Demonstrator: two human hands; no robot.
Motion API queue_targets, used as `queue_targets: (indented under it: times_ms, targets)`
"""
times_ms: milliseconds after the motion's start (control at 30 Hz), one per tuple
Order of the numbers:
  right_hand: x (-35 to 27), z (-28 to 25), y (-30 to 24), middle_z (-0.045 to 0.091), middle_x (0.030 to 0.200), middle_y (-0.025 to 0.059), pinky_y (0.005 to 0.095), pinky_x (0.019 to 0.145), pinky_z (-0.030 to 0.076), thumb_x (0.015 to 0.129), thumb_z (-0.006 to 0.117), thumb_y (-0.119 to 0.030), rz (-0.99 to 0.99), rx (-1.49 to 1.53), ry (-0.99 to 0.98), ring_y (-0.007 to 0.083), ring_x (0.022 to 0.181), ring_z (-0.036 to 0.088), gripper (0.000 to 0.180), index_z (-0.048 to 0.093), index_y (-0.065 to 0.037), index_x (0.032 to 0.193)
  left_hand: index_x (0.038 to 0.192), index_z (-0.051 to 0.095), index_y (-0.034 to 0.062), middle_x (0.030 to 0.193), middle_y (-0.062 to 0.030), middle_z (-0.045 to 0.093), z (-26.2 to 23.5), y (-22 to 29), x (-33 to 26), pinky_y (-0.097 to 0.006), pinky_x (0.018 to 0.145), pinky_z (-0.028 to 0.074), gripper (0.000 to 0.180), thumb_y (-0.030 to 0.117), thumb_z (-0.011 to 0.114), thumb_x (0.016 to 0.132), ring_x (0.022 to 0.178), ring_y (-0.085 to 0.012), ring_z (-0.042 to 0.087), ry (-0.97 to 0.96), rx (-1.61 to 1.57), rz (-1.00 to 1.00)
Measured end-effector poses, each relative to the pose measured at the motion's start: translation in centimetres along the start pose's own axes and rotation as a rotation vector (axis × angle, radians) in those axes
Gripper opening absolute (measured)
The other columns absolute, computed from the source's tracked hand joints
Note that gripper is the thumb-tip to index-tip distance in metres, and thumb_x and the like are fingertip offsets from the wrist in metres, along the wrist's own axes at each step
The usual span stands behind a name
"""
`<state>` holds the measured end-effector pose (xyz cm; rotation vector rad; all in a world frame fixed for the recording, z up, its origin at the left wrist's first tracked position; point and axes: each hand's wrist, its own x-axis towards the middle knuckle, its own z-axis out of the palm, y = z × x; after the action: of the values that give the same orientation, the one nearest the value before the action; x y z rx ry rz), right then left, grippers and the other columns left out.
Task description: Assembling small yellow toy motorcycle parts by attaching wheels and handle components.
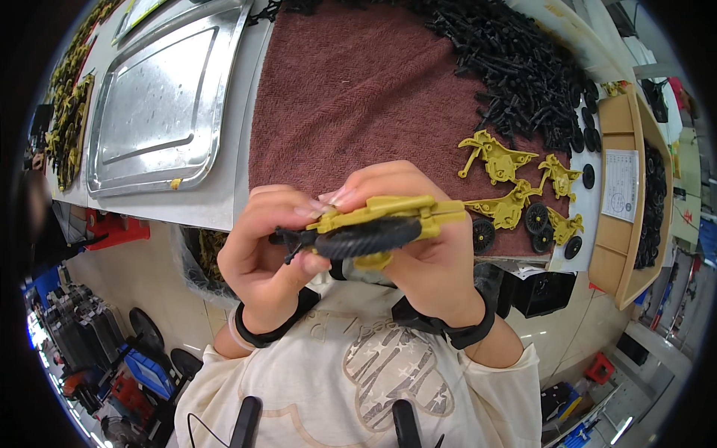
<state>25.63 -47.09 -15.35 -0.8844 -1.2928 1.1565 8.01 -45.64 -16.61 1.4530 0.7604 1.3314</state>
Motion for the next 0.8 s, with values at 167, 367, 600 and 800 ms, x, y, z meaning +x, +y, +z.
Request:
queue_targets:
  times_ms: [167,367,600,800]
  targets:
    - [0.2,0.9,-1.3,0.064,0.104,0.0129,0.0295,0.079,0.052,0.071,0.08,-0.004,-0.004,-0.173,-0.003,0.0204,0.095,0.065,0.034,0.068,-0.001,0.103,0.098,0.068,0.0022,0.097,-0.0081,0.07,-0.4,0.2,-0.2,-0.035,0.084,0.043,0.028,0.006,0.076,0.072,0.09,-0.0228,0.06,-0.012,0.171,0.109]
    - [0.0,1.3,-1.5,0.067,0.097,0.0131,0.0298,0.074,0.053,0.068,0.081,-0.005,-0.078,-0.298,0.021,0.0216,0.087,0.067,0.036,0.07,-0.002,0.102,0.098,0.067,0.0049,0.097,-0.0053,0.069,-0.8,0.1,0.0,-0.035,0.082,0.039,0.029,0.008,0.076,0.07,0.088,-0.0219,0.061,-0.06,0.218,0.197]
    - [0.2,1.1,-1.1,0.067,0.098,0.0148,0.0311,0.075,0.054,0.07,0.077,-0.005,-0.073,-0.307,-0.013,0.0233,0.088,0.067,0.032,0.069,0.0,0.101,0.1,0.066,0.0024,0.098,-0.0073,0.069,-1.3,0.5,0.4,-0.035,0.081,0.039,0.028,0.021,0.071,0.08,0.086,-0.022,0.062,-0.089,0.205,0.196]
    - [0.2,1.0,-0.9,0.067,0.097,0.0153,0.032,0.075,0.054,0.074,0.073,-0.007,-0.065,-0.292,-0.012,0.0242,0.087,0.068,0.028,0.069,0.001,0.101,0.101,0.065,0.0012,0.097,-0.0089,0.068,-1.5,0.4,0.3,-0.036,0.081,0.039,0.033,0.029,0.07,0.083,0.086,-0.0223,0.062,-0.1,0.245,0.188]
